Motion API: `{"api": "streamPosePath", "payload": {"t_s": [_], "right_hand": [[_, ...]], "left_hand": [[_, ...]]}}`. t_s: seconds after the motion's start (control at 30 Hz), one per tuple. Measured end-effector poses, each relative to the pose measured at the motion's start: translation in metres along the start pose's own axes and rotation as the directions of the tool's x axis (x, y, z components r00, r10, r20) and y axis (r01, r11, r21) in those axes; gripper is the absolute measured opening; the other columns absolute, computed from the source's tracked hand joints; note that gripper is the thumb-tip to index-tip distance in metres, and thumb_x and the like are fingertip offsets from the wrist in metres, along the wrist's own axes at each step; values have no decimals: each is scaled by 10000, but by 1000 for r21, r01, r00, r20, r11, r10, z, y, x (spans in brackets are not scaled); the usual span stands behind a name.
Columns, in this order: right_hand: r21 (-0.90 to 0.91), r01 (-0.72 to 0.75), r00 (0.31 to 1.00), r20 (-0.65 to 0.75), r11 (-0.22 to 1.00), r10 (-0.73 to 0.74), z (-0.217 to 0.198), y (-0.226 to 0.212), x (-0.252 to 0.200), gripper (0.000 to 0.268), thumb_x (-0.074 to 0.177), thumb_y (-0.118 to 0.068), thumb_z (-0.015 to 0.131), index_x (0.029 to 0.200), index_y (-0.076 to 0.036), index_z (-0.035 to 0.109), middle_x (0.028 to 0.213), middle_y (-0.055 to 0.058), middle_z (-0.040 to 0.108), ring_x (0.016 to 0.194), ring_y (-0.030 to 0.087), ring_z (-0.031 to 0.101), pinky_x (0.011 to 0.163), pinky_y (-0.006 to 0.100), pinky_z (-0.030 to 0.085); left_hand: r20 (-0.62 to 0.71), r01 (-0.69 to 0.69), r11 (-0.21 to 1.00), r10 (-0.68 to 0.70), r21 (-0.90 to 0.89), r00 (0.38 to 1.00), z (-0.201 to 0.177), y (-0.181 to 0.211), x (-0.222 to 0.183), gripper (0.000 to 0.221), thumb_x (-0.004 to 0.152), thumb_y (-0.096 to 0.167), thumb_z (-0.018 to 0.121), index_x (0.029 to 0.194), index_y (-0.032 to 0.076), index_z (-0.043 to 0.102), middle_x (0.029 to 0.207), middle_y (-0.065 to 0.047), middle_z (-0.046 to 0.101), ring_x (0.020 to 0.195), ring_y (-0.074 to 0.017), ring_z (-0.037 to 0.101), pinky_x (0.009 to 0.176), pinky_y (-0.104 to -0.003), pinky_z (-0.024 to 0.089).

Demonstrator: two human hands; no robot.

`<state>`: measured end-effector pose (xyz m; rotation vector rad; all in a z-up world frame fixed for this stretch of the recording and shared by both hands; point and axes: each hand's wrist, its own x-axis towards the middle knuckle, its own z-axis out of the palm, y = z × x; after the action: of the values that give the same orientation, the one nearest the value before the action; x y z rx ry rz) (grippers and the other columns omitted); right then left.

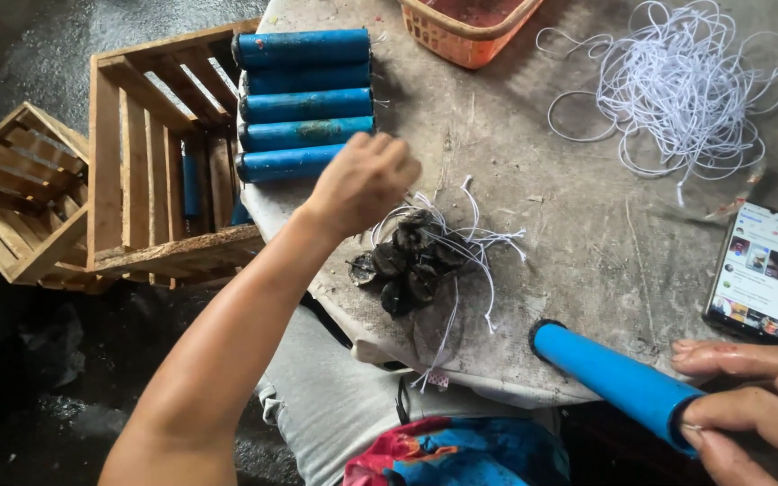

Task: Assembling candle components by threading wicks through metal bases and inserting them into plastic tubes.

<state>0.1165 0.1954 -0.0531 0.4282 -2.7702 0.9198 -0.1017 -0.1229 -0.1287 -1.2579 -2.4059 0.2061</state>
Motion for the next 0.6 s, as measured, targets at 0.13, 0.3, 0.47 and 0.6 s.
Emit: {"api": "streamPosePath", "payload": {"t_s": [0.13,0.3,0.47,0.6], "right_hand": [[62,-31,999,-43,998,34,4,-4,0,49,612,-57,546,618,-76,591,941,114,584,981,211,593,954,332,464],[7,18,1000,16,1000,-18,0,8,0,73,617,-86,557,670,-106,603,1013,94,573,1030,182,570,994,313,423],[-64,-60,997,43,996,63,-3,14,-1,139,651,-116,531,750,-109,628,1080,65,562,1087,162,492,1032,318,367],[-157,-55,994,83,986,69,-2,24,-1,130,676,-139,547,773,-133,634,1045,24,580,1090,165,489,1048,337,373]], "left_hand": [[32,390,595,-521,-703,853,-24,0,-3,45,744,63,482,773,91,502,756,-54,566,633,-225,526,530,-336,389],[263,410,94,-634,-907,727,-31,5,-12,29,794,59,501,811,63,524,704,-35,585,603,-101,588,554,-198,460],[336,395,-54,-638,-917,693,-34,8,-21,39,797,49,493,825,53,520,735,-52,589,614,-117,628,568,-193,486],[190,493,278,-685,-824,703,-22,4,-35,49,796,49,507,815,78,543,747,-33,595,638,-125,577,565,-232,442]]}}
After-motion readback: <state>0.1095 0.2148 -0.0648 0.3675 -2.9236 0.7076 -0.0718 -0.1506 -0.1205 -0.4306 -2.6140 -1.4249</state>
